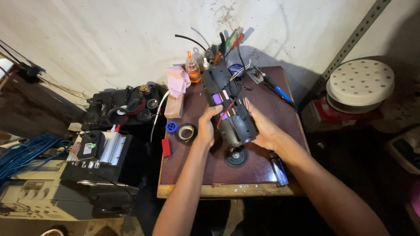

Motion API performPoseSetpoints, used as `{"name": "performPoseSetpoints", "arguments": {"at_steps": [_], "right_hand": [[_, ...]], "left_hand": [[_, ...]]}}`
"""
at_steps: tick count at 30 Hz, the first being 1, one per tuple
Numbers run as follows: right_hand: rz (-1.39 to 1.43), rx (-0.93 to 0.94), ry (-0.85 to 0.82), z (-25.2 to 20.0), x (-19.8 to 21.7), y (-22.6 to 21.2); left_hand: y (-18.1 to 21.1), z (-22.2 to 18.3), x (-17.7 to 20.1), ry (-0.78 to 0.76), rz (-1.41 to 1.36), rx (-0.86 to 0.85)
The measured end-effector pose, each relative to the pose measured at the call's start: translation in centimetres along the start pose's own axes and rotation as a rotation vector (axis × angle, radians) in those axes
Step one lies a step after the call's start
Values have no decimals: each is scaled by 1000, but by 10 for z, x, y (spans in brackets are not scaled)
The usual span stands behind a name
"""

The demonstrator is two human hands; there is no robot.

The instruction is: Reassembling a portable speaker by connecting internal wires, positioning the circuit board, and snapping the plastic housing together.

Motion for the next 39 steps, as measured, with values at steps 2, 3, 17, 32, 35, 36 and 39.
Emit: {"name": "performPoseSetpoints", "arguments": {"at_steps": [2, 3, 17, 32, 35, 36, 39], "right_hand": [[-28, 15, 31, 8, 8, 5], [-54, 29, 62, 11, 14, 7], [-513, 140, 132, -11, 10, -17], [-577, 47, 77, -35, -34, -44], [-552, 85, 92, -36, -37, -48], [-538, 90, 88, -36, -38, -48], [-509, 83, 151, -22, -19, -40]], "left_hand": [[-15, 20, 22, 12, 3, -14], [-21, 30, 33, 25, 7, -28], [19, -22, -28, 67, 5, -61], [28, -56, -71, 126, 120, 236], [44, -74, -92, 141, 163, 262], [49, -80, -100, 141, 178, 266], [62, -90, -114, 119, 215, 200]]}}
Point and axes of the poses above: each hand's wrist, its own z-axis towards the middle knuckle, its own x-axis out of the back of the hand, y = z × x, the point moved 7 cm from there along z, towards the middle knuckle, and after that the axes turned 11 degrees about -z, right-handed, at the moved point
